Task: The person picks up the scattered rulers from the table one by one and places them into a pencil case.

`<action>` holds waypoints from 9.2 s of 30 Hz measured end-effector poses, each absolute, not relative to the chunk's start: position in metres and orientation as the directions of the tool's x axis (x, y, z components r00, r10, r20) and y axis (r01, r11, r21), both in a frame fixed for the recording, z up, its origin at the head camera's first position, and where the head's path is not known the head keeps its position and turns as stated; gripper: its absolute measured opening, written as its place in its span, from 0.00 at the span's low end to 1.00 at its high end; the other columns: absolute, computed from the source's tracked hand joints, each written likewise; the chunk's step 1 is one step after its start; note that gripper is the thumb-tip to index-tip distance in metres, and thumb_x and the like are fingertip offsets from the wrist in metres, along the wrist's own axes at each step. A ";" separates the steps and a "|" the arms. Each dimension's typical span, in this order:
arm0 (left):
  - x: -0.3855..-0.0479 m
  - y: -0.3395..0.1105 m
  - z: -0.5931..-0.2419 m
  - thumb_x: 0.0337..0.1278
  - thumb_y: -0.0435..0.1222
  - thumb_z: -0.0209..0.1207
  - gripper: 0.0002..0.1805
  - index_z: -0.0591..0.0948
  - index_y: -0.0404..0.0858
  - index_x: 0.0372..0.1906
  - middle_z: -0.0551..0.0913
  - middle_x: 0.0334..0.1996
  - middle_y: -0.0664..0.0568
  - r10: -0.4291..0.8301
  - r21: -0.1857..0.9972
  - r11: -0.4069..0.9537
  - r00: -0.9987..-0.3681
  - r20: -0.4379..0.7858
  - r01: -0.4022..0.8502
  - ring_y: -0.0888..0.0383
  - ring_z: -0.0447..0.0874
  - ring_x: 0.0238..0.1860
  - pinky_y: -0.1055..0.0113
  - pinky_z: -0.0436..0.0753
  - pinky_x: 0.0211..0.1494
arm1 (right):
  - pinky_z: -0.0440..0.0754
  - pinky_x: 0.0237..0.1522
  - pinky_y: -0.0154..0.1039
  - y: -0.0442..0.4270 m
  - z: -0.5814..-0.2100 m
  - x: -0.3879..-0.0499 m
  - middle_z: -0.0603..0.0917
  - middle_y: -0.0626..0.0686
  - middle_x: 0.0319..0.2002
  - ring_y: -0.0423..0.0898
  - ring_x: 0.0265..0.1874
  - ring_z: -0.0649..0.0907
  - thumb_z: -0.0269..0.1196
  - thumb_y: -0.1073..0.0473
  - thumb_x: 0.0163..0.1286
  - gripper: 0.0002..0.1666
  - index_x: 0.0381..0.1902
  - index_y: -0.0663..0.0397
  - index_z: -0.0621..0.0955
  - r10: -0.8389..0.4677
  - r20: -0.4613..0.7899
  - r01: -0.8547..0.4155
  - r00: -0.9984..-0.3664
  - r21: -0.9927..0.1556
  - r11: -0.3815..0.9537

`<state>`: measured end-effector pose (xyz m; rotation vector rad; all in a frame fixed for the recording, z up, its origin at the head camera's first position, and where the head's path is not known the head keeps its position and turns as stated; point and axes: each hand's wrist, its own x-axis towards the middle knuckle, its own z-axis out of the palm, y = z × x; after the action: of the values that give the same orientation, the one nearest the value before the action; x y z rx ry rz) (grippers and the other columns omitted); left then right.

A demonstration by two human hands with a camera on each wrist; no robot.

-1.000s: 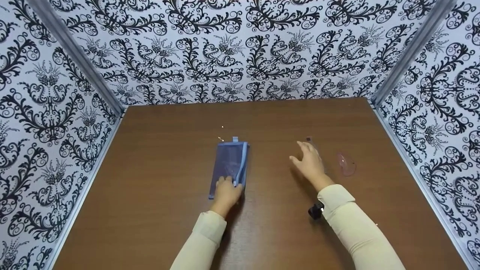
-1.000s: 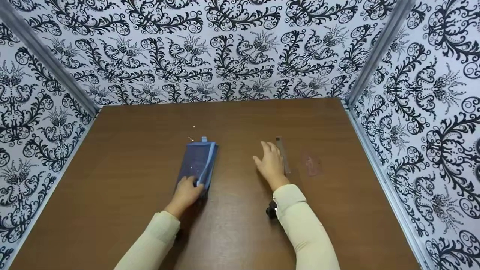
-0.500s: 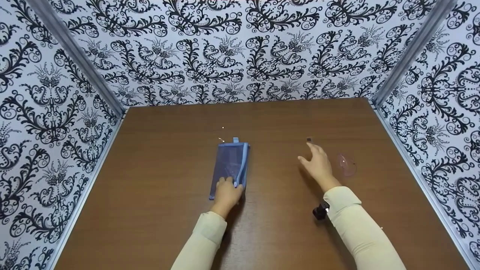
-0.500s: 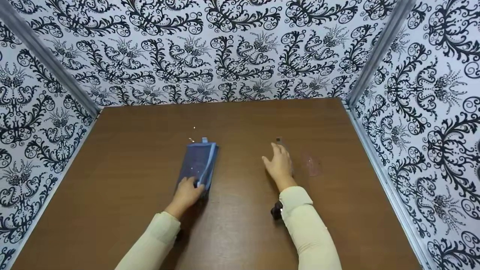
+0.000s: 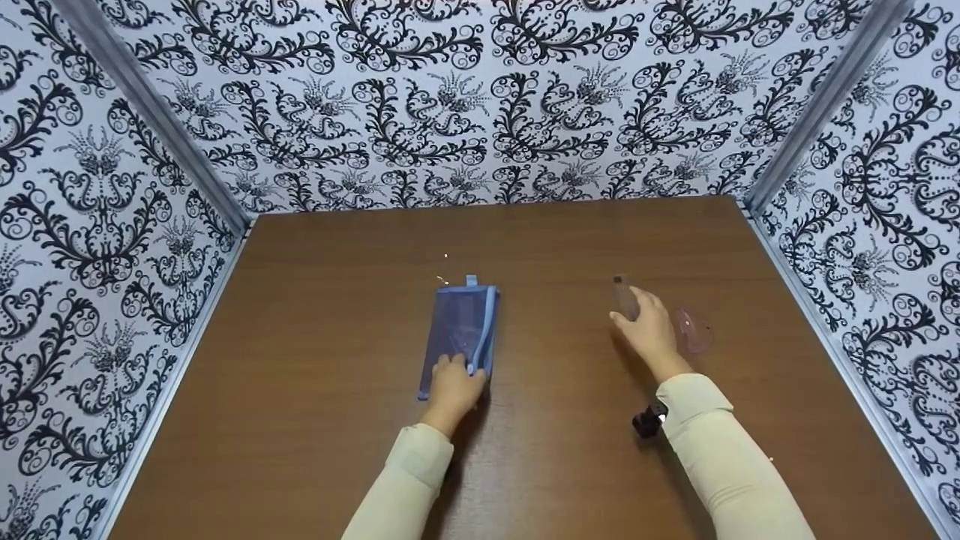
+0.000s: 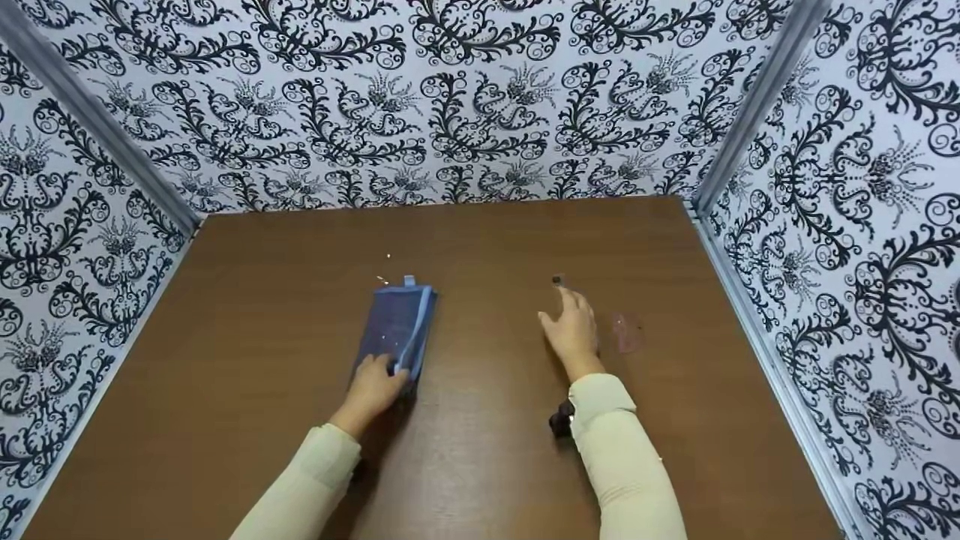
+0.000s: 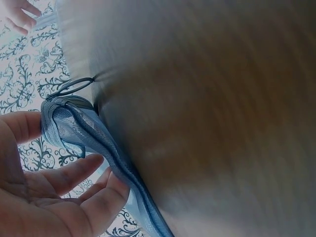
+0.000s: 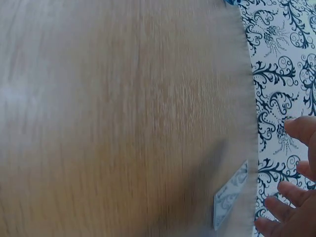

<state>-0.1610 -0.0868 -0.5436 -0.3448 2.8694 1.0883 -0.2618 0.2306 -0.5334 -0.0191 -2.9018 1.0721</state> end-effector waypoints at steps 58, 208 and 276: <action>-0.163 -0.088 -0.543 0.54 0.42 0.58 0.29 0.75 0.27 0.57 0.73 0.54 0.34 -0.186 0.639 0.733 -0.972 -0.146 -0.235 0.40 0.71 0.55 0.49 0.74 0.57 | 0.68 0.63 0.55 0.256 -0.551 -0.269 0.65 0.71 0.66 0.64 0.67 0.66 0.64 0.62 0.65 0.43 0.72 0.66 0.57 0.130 -0.183 0.224 -0.975 -0.805 0.549; -0.162 -0.088 -0.544 0.52 0.41 0.58 0.27 0.77 0.26 0.54 0.74 0.47 0.36 -0.174 0.656 0.729 -0.980 -0.097 -0.195 0.40 0.72 0.51 0.49 0.74 0.54 | 0.76 0.28 0.26 0.211 -0.535 -0.255 0.80 0.42 0.27 0.35 0.24 0.79 0.58 0.73 0.65 0.29 0.64 0.70 0.67 0.125 -0.355 0.343 -0.927 -0.933 -0.106; -0.161 -0.087 -0.542 0.53 0.41 0.58 0.30 0.74 0.25 0.59 0.72 0.54 0.33 -0.180 0.659 0.720 -0.975 -0.127 -0.219 0.39 0.70 0.56 0.48 0.74 0.57 | 0.79 0.35 0.29 0.162 -0.551 -0.226 0.82 0.53 0.43 0.37 0.33 0.81 0.62 0.72 0.62 0.27 0.60 0.74 0.71 -0.145 -0.366 0.364 -0.919 -0.931 0.044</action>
<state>-0.1608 -0.0874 -0.5422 -0.3320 2.8630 1.1079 -0.2264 0.1617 -0.5514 -0.2803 -2.4973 2.4558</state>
